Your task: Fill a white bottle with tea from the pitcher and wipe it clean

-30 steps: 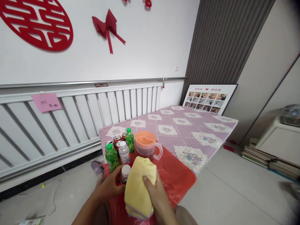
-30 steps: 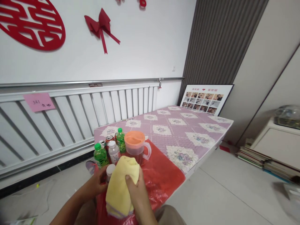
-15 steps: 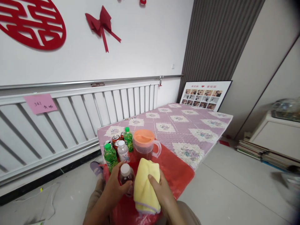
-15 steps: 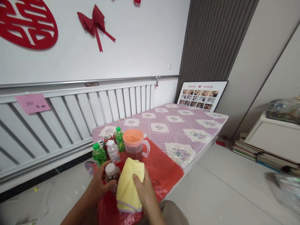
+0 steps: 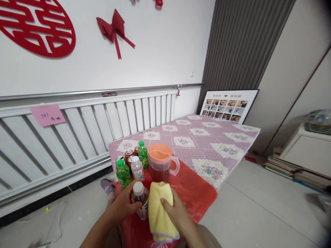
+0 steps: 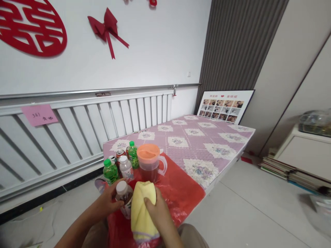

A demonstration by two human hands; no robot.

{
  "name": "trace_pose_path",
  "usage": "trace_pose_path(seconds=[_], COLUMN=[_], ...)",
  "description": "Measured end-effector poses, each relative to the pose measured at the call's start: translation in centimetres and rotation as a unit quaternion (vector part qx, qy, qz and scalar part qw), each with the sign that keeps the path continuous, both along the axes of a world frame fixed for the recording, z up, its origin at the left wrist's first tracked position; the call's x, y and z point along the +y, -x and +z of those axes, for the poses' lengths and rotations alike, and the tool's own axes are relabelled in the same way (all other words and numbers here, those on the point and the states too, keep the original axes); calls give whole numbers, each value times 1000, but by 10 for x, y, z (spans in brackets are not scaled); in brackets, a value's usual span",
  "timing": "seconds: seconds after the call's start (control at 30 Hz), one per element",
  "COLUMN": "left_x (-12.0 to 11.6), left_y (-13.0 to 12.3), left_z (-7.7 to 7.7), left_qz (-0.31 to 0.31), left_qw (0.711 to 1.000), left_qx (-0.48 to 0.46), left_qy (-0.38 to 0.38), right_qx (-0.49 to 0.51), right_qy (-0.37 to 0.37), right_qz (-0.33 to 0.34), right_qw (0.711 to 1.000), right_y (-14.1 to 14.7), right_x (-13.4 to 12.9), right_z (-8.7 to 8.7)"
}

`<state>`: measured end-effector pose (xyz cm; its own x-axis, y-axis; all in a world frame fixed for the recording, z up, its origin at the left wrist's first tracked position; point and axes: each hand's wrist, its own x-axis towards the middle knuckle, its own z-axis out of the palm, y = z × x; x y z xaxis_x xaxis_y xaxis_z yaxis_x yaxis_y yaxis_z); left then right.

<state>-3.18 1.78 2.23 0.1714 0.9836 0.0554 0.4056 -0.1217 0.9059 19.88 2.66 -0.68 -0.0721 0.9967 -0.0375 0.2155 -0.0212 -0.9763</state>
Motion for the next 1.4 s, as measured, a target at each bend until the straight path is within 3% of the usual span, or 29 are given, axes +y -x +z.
trace_pose_path(seconds=[0.17, 0.3, 0.53, 0.7, 0.8, 0.9, 1.07, 1.2, 1.4], left_x=[-6, -6, -1, 5, 9, 9, 7, 6, 8], left_y=[-15, -19, -7, -1, 0, 0, -4, -4, -2], left_z=[-11, -9, 1, 20, 25, 19, 2, 8, 24], left_qz=[142, 193, 126, 45, 33, 58, 138, 113, 51], left_qw=[982, 964, 978, 989, 985, 981, 971, 975, 985], left_qx=[25, 65, 97, 96, 111, 124, 140, 135, 113], left_qy=[-121, -171, -138, -106, -125, -139, -139, -134, -121], right_qx=[146, 112, -52, -75, -37, 53, 231, 143, -24], right_qy=[25, -7, -36, -41, -44, -19, 87, 47, -32], right_qz=[18, 48, 44, 24, -13, -25, 50, 51, 34], right_qw=[989, 993, 997, 996, 998, 998, 968, 987, 999], right_y=[10, 23, 13, -2, -7, -3, 21, 27, 8], right_x=[7, 15, 15, 11, 11, 8, -1, 2, 8], right_z=[28, 31, 3, -8, -3, 6, 10, -3, -16])
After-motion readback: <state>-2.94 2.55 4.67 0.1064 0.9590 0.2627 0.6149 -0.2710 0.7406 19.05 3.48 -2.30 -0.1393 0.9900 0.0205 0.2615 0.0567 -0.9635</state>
